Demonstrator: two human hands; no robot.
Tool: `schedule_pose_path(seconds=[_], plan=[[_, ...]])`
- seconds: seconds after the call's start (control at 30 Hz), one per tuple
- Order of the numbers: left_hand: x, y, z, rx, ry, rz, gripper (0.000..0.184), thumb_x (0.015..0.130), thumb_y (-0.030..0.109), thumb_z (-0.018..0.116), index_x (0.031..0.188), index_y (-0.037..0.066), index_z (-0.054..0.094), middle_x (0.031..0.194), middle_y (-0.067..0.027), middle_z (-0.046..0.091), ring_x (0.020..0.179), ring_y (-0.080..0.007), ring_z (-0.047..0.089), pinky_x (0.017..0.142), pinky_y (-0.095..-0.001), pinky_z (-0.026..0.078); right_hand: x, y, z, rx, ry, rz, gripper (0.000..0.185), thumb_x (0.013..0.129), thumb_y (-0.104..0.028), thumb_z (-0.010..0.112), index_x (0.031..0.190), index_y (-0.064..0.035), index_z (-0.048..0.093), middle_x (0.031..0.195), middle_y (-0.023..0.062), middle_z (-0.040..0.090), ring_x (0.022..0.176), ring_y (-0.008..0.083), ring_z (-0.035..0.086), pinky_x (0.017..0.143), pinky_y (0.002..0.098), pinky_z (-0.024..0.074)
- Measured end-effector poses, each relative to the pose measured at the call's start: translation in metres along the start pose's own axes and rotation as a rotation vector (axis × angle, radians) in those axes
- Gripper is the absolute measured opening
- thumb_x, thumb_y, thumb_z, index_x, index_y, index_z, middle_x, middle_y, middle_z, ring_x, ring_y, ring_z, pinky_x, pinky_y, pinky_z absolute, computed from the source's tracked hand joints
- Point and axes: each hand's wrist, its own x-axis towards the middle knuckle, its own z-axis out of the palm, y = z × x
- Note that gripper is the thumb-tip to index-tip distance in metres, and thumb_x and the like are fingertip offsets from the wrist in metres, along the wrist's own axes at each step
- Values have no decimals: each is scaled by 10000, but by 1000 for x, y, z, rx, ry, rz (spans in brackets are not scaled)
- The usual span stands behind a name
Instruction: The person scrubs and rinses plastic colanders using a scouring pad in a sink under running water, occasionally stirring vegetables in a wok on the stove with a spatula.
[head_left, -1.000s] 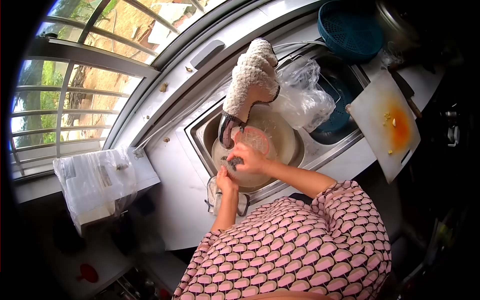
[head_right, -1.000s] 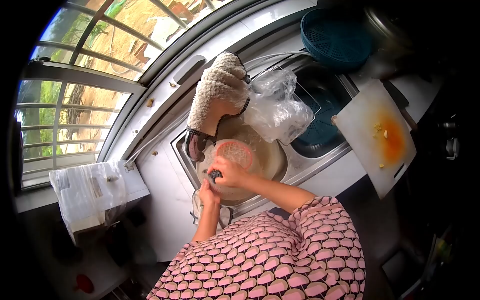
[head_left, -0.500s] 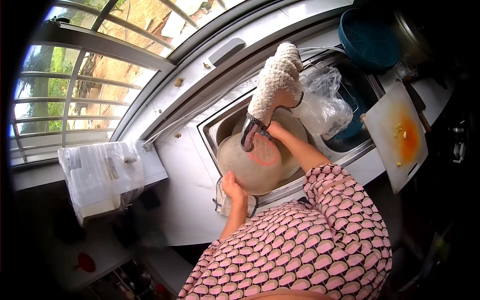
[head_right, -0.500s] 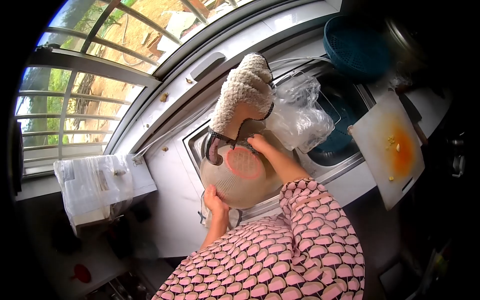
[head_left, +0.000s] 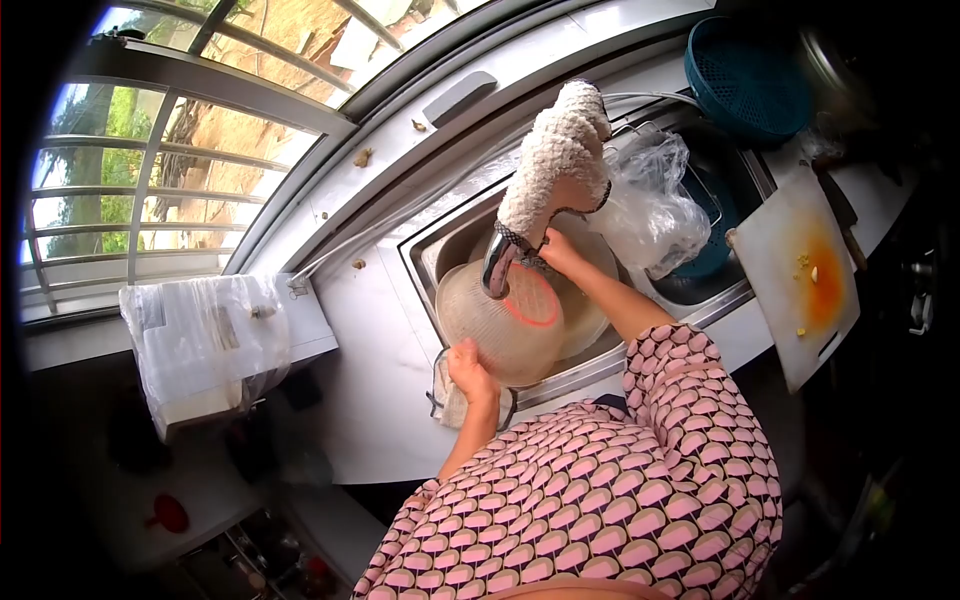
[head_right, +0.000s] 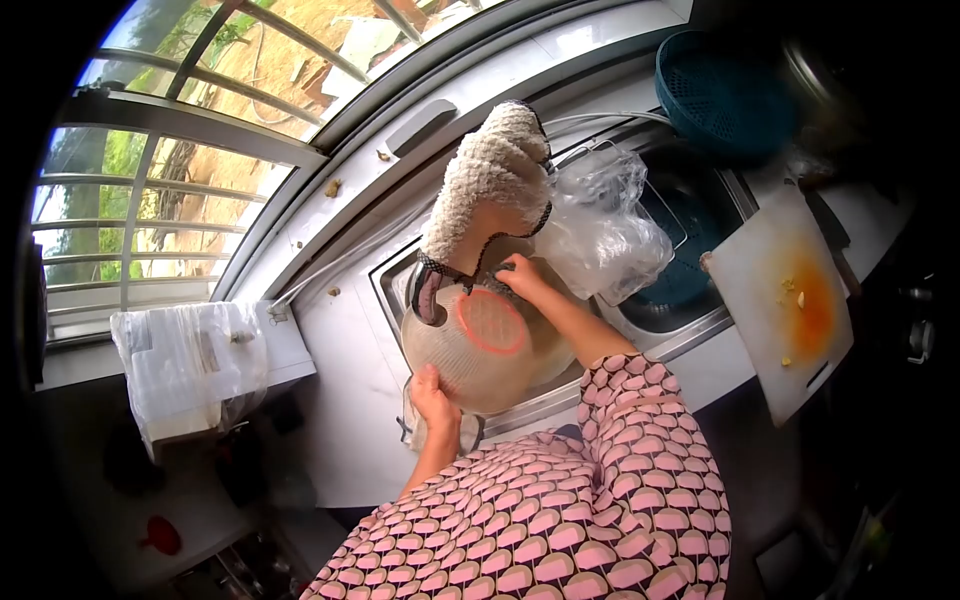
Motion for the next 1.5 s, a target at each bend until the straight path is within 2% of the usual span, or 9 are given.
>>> schedule_pose_path(seconds=[0.07,0.17,0.33,0.57,0.77,0.97,1.17,1.37,1.5], plan=[[-3,-1,9,37,-54,11,187,849,194,618,783,79,486,707,27,473,626,-90,422,572,-233,374,-7,-60,6,105,-120,-210,405,694,-246,671,996,12,593,911,121,630,847,189,585,745,333,464],[-10,6,30,104,-103,-10,188,857,175,597,758,87,463,683,32,444,609,-81,395,553,-228,357,-12,-104,24,-392,-47,-333,400,704,-322,619,1009,-64,609,906,234,611,898,416,566,777,411,468],[4,-17,22,234,-137,106,180,868,169,569,763,85,449,682,27,439,607,-73,395,545,-217,353,-129,-196,20,-698,-289,-459,276,687,-248,647,906,-91,587,915,200,572,853,331,581,731,422,467],[2,-22,13,22,-193,57,212,871,210,581,774,75,449,698,22,450,617,-68,410,551,-199,357,-150,-186,27,-624,16,-716,307,702,-223,646,971,-81,605,978,269,566,974,386,534,775,414,455],[7,-28,18,139,-99,99,183,852,156,587,750,83,453,672,34,421,581,-70,350,523,-217,318,-57,-139,28,-430,150,-44,323,665,-190,677,944,-73,565,864,140,540,887,298,550,719,415,478],[11,-17,21,-43,-149,-39,193,850,139,590,718,98,456,666,45,413,575,-66,344,518,-208,309,-173,-162,13,-511,-115,-787,251,671,-165,653,891,-72,572,898,132,551,873,327,552,726,388,473],[-1,-3,5,-125,-8,-118,179,842,158,614,754,99,469,712,38,453,664,-89,404,631,-240,361,-146,-90,-51,-648,-2,-128,274,681,-123,605,953,-103,577,897,131,534,872,319,550,775,411,450],[-25,30,-9,-244,-93,-53,206,826,222,648,817,85,494,767,7,522,707,-107,469,681,-248,399,-75,-32,-32,-713,262,-93,277,730,-163,629,989,-90,563,1037,150,508,954,352,512,810,427,436],[-23,31,-21,-178,-88,-47,207,817,218,657,836,78,506,786,0,543,728,-117,489,701,-255,407,-91,13,-5,-1272,-313,-447,314,724,-142,636,1024,-89,560,1139,123,482,1025,360,469,835,400,431]])
